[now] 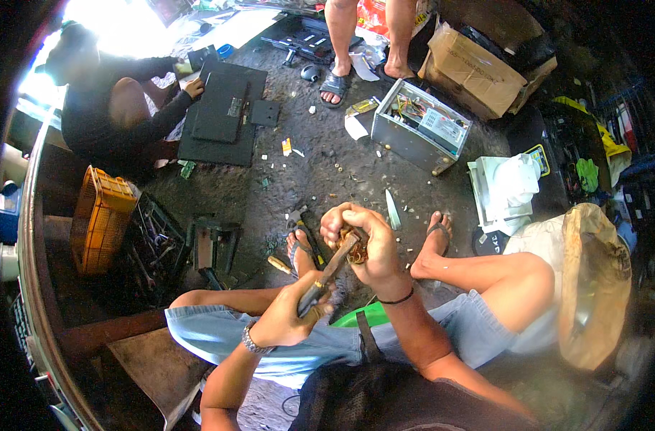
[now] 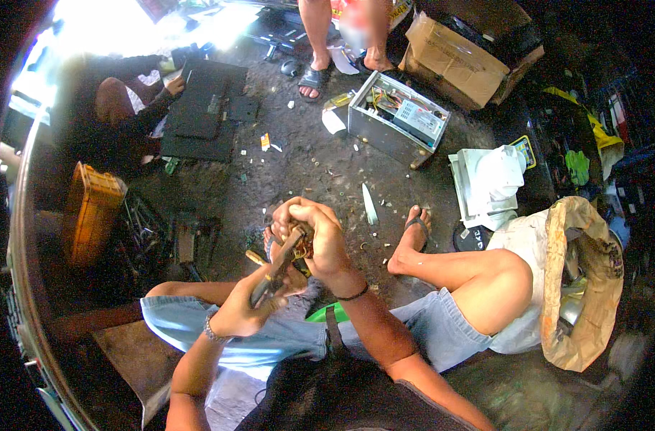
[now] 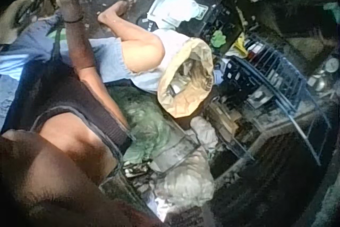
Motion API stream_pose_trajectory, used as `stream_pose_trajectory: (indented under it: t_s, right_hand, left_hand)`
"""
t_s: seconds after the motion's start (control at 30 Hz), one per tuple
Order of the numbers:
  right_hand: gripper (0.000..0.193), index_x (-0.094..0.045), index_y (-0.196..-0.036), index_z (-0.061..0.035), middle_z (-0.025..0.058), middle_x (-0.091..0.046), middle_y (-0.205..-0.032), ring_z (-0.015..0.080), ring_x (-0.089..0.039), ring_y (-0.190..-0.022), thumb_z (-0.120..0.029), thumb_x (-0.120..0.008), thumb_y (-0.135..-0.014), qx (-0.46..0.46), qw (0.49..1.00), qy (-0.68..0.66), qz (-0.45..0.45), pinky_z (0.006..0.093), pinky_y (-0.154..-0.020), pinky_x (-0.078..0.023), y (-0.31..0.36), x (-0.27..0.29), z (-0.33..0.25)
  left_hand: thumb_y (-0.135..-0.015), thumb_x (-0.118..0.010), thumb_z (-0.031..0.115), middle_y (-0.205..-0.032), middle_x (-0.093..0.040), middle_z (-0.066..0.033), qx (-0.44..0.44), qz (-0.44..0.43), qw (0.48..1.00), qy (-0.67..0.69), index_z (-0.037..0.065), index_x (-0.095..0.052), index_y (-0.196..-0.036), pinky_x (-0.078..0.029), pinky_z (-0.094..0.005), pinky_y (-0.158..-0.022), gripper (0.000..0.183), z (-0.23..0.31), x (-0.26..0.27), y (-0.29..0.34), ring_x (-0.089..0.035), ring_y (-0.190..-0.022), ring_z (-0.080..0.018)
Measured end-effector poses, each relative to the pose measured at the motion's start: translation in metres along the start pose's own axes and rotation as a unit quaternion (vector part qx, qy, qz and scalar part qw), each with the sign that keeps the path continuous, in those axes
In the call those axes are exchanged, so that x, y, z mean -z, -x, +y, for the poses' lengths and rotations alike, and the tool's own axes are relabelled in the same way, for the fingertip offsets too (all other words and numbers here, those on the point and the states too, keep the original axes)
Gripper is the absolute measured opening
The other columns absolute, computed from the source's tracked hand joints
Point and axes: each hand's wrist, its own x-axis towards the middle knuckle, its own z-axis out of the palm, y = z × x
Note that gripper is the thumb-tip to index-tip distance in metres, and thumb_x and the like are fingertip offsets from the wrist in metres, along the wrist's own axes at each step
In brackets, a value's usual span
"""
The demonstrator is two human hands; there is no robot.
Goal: The person sits on the floor and uses pliers and a wrench to strip copper wire from a transformer and disassemble a metal casing. The person removes wires and separates metal parts while other people work nearby.
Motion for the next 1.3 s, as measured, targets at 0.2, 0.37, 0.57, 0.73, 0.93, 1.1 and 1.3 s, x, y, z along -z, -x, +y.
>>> stream_pose_trajectory:
  t_s: [0.2, 0.37, 0.57, 0.73, 0.93, 1.1, 1.3]
  right_hand:
    - [0.034, -0.055, -0.085, -0.0061, 0.0077, -0.054, -0.082, 0.0228, -0.054, -0.077, -0.035, -0.046, -0.101, 0.066, 0.927, -0.201, 0.31, 0.0359, -0.072, -0.048, -0.017, 0.004, 0.058]
    - [0.01, -0.059, -0.081, -0.0061, 0.0067, -0.057, -0.078, 0.0237, -0.058, -0.076, -0.012, -0.067, -0.079, -0.048, 0.845, -0.48, 0.231, 0.0411, -0.076, -0.05, -0.03, 0.107, 0.044]
    - [0.023, -0.056, -0.094, 0.0027, 0.0212, -0.059, -0.088, 0.035, -0.06, -0.087, -0.02, -0.052, -0.092, 0.131, 0.891, -0.259, 0.349, 0.0499, -0.077, -0.051, -0.018, 0.265, -0.054]
    - [0.045, -0.064, -0.107, 0.0035, 0.0206, -0.068, -0.101, 0.0305, -0.062, -0.088, -0.034, -0.05, -0.085, 0.112, 0.9, -0.285, 0.31, 0.0542, -0.079, -0.051, -0.022, 0.274, -0.073]
    - [0.04, -0.061, -0.11, 0.0065, 0.0251, -0.065, -0.111, 0.0376, -0.062, -0.098, -0.028, -0.053, -0.09, 0.054, 0.918, -0.212, 0.331, 0.0583, -0.086, -0.052, -0.012, 0.284, -0.059]
    - [0.035, -0.058, -0.115, 0.008, 0.0268, -0.063, -0.119, 0.0441, -0.061, -0.115, -0.022, -0.053, -0.098, 0.044, 0.909, -0.171, 0.378, 0.0583, -0.099, -0.052, -0.017, 0.239, -0.039]
    - [0.042, -0.058, -0.124, 0.0064, 0.026, -0.063, -0.127, 0.0432, -0.059, -0.122, -0.027, -0.048, -0.101, 0.021, 0.941, -0.145, 0.304, 0.0591, -0.103, -0.05, -0.012, 0.222, -0.02]
  left_hand:
    - [-0.075, -0.065, -0.003, -0.111, -0.058, -0.0275, -0.119, 0.229, 0.912, -0.319, 0.0, -0.047, -0.129, -0.053, -0.049, -0.081, 0.056, -0.019, -0.018, -0.047, -0.061, -0.099, -0.0473]
    - [-0.086, -0.06, -0.006, -0.111, -0.06, -0.0191, -0.095, 0.347, 0.907, -0.22, 0.003, -0.044, -0.132, -0.052, -0.0404, -0.084, 0.05, -0.02, -0.007, 0.025, -0.065, -0.09, -0.0318]
    - [-0.089, -0.057, -0.014, -0.114, -0.055, -0.0144, -0.143, 0.717, 0.66, -0.169, 0.003, -0.047, -0.113, -0.045, -0.0298, -0.09, 0.031, -0.002, 0.022, 0.118, -0.055, -0.096, -0.0181]
    - [-0.088, -0.053, -0.013, -0.102, -0.061, -0.0086, 0.204, 0.704, 0.65, -0.202, 0.003, -0.057, -0.102, -0.05, -0.0247, -0.076, 0.022, -0.121, -0.012, 0.219, -0.06, -0.09, -0.0149]
    - [-0.088, -0.046, 0.001, -0.08, -0.06, -0.0133, 0.35, 0.638, 0.592, 0.346, 0.002, -0.061, -0.103, -0.054, -0.043, -0.044, 0.021, -0.305, -0.094, 0.235, -0.065, -0.06, -0.0302]
    - [-0.085, -0.053, 0.0, -0.088, -0.058, -0.0112, 0.437, 0.514, 0.55, 0.493, 0.004, -0.062, -0.119, -0.059, -0.0597, -0.067, 0.036, -0.321, -0.078, 0.217, -0.069, -0.075, -0.0331]
    - [-0.088, -0.053, 0.001, -0.087, -0.063, -0.0043, 0.415, 0.413, 0.62, 0.522, 0.007, -0.064, -0.131, -0.054, -0.0648, -0.078, 0.045, -0.339, -0.081, 0.266, -0.068, -0.079, -0.0238]
